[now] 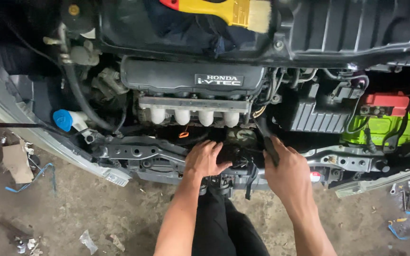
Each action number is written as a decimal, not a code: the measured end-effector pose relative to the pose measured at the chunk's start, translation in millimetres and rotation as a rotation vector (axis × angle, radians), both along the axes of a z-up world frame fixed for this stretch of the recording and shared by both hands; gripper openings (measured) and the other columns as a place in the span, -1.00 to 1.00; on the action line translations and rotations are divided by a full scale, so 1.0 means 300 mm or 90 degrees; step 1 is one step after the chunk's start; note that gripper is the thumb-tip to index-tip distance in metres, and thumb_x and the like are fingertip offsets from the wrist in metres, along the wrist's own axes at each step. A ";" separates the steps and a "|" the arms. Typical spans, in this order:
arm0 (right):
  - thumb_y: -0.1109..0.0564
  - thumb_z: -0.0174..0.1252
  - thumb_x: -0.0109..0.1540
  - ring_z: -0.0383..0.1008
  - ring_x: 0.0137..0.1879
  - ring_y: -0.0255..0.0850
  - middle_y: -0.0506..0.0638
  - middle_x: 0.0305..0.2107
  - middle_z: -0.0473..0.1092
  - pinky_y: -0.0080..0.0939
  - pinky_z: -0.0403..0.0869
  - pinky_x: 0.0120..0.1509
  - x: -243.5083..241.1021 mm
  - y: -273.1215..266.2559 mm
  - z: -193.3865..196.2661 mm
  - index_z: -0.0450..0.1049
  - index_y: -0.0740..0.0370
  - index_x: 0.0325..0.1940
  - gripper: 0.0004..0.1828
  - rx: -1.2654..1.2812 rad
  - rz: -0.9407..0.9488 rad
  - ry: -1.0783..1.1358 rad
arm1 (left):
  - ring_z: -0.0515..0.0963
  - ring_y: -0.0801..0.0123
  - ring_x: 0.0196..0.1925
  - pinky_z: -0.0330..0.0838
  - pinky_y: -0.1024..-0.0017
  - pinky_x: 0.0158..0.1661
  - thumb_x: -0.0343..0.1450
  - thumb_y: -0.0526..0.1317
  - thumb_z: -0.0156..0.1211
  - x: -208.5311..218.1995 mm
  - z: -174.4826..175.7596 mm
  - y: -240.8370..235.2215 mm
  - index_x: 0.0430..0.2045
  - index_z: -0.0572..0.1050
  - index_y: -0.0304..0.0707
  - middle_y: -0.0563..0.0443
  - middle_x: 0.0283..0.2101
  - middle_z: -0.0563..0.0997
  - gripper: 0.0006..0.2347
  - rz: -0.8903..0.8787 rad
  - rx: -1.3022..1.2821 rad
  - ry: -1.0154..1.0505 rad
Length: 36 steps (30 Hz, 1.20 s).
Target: The person uses a wrench to loosen and tighten bolts on the engine block and surrounding components. They manipulate hoses and connectors near the battery and engine cover, occasionally repositioning their hands to reach different areas within the engine bay.
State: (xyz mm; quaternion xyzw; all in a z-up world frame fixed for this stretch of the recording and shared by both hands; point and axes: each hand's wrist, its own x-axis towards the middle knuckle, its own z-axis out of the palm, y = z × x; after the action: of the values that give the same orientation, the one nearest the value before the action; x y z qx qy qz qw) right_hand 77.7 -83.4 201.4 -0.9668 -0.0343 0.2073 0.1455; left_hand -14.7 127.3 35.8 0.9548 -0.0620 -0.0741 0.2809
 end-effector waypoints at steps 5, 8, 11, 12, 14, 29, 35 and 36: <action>-0.03 0.15 0.24 0.57 -0.11 0.22 0.18 -0.23 0.55 0.14 0.53 -0.13 -0.009 -0.030 0.050 0.48 0.03 0.31 -0.46 0.065 -0.026 0.046 | 0.56 -0.05 0.06 0.44 0.09 0.04 0.34 0.11 0.12 0.003 0.073 0.013 0.23 0.41 -0.30 -0.25 0.05 0.55 -0.39 -0.034 -0.058 0.047; 0.00 0.10 0.25 0.56 -0.06 0.17 0.13 -0.15 0.58 0.11 0.49 -0.12 0.006 -0.055 0.121 0.42 0.02 0.36 -0.44 0.068 -0.059 0.127 | 0.52 -0.02 0.14 0.41 0.10 0.15 0.45 -0.09 0.01 0.046 0.158 0.019 0.28 0.35 -0.37 -0.26 0.16 0.53 -0.50 -0.069 -0.048 -0.115; -0.05 0.12 0.23 0.57 -0.05 0.15 0.10 -0.16 0.59 0.10 0.49 -0.10 -0.037 -0.115 0.099 0.45 -0.07 0.33 -0.46 0.053 -0.065 0.128 | 0.59 0.11 0.05 0.44 0.20 -0.02 0.48 -0.11 0.04 0.134 0.230 0.016 0.22 0.43 -0.34 -0.17 0.17 0.57 -0.57 -0.032 0.075 -0.328; -0.06 0.16 0.21 0.57 -0.05 0.15 0.12 -0.16 0.59 0.10 0.49 -0.11 -0.047 -0.133 0.078 0.47 -0.09 0.31 -0.46 0.068 -0.055 0.095 | 0.58 0.20 0.03 0.38 0.27 -0.14 0.47 -0.04 0.07 0.187 0.240 0.018 0.23 0.45 -0.23 -0.08 0.26 0.53 -0.56 0.024 0.163 -0.401; -0.03 0.15 0.22 0.58 -0.11 0.13 0.11 -0.18 0.58 0.07 0.49 -0.15 -0.043 -0.115 0.095 0.46 -0.03 0.32 -0.45 0.102 -0.069 0.087 | 0.43 0.17 0.29 0.30 0.18 0.17 0.53 0.00 -0.04 0.321 0.269 0.058 0.33 0.28 -0.25 -0.12 0.38 0.38 -0.51 0.036 0.192 -0.392; 0.06 0.19 0.23 0.58 -0.27 0.13 0.17 -0.25 0.55 0.04 0.49 -0.23 -0.010 -0.098 -0.051 0.46 0.17 0.33 -0.44 0.242 -0.169 0.022 | 0.36 -0.25 0.43 0.20 -0.14 0.40 0.59 0.00 -0.22 0.495 0.308 0.097 0.38 0.25 -0.45 -0.34 0.42 0.32 -0.47 -0.061 0.308 -0.357; 0.00 0.17 0.22 0.58 -0.29 0.10 0.13 -0.27 0.54 0.04 0.48 -0.26 0.003 -0.103 -0.062 0.47 0.08 0.34 -0.43 0.210 -0.209 0.063 | 0.33 -0.24 0.45 0.19 -0.15 0.41 0.59 0.01 -0.29 0.499 0.295 0.099 0.40 0.21 -0.43 -0.33 0.45 0.27 -0.46 -0.046 0.326 -0.345; -0.03 0.18 0.21 0.59 -0.26 0.11 0.14 -0.30 0.53 0.02 0.48 -0.19 0.002 -0.103 -0.067 0.50 0.04 0.31 -0.44 0.207 -0.218 0.052 | 0.33 -0.25 0.46 0.18 -0.16 0.41 0.59 0.01 -0.29 0.497 0.296 0.100 0.41 0.19 -0.42 -0.33 0.46 0.26 -0.46 -0.046 0.325 -0.340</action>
State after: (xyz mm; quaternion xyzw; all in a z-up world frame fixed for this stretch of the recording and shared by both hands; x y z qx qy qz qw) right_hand 78.2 -114.3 181.4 -0.9130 0.1030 0.2106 0.3338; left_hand 134.3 157.4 124.5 0.9771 -0.1459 0.1548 0.0046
